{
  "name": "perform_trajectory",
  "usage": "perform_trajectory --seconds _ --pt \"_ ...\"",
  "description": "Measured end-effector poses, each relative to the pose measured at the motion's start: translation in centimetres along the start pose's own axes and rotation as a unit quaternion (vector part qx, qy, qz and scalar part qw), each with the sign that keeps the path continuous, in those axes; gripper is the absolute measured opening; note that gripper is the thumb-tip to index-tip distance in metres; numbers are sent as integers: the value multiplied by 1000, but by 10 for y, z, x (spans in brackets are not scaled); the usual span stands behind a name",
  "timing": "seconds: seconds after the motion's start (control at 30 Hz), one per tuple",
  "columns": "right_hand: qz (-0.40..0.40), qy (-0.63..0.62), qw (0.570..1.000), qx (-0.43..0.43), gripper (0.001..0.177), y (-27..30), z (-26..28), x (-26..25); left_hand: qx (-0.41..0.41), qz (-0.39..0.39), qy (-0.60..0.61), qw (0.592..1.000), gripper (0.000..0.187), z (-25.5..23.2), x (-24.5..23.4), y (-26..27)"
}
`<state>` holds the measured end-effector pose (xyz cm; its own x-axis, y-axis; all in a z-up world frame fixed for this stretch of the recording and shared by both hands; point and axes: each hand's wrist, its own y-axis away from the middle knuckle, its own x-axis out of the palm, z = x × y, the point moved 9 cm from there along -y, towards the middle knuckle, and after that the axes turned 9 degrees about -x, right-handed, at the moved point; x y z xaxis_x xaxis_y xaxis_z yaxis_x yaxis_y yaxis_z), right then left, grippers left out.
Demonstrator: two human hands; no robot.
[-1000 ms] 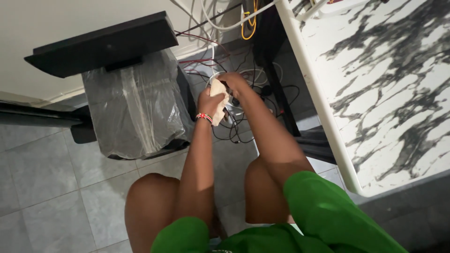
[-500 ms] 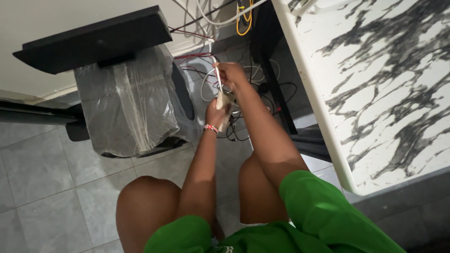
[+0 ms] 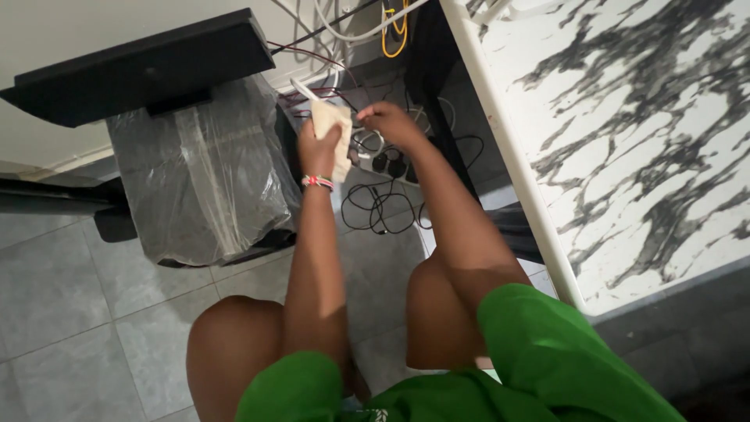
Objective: Organizing and plugging in various cables and power strips under a desk.
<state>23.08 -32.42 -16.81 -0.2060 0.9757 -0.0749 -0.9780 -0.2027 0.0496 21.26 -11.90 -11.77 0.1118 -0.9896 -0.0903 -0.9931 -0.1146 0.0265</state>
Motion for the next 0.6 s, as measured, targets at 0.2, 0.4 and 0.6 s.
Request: perform_trajectory --seconds 0.2,0.4,0.6 --pt "132 224 947 -188 27 16 37 44 -33 21 102 994 28 -61 -3 -32" --pt "118 188 964 -145 19 22 61 45 -7 -47 48 998 26 -100 -19 -48" --pt "28 52 991 -120 14 17 67 36 -6 -19 47 999 25 -92 -6 -34"
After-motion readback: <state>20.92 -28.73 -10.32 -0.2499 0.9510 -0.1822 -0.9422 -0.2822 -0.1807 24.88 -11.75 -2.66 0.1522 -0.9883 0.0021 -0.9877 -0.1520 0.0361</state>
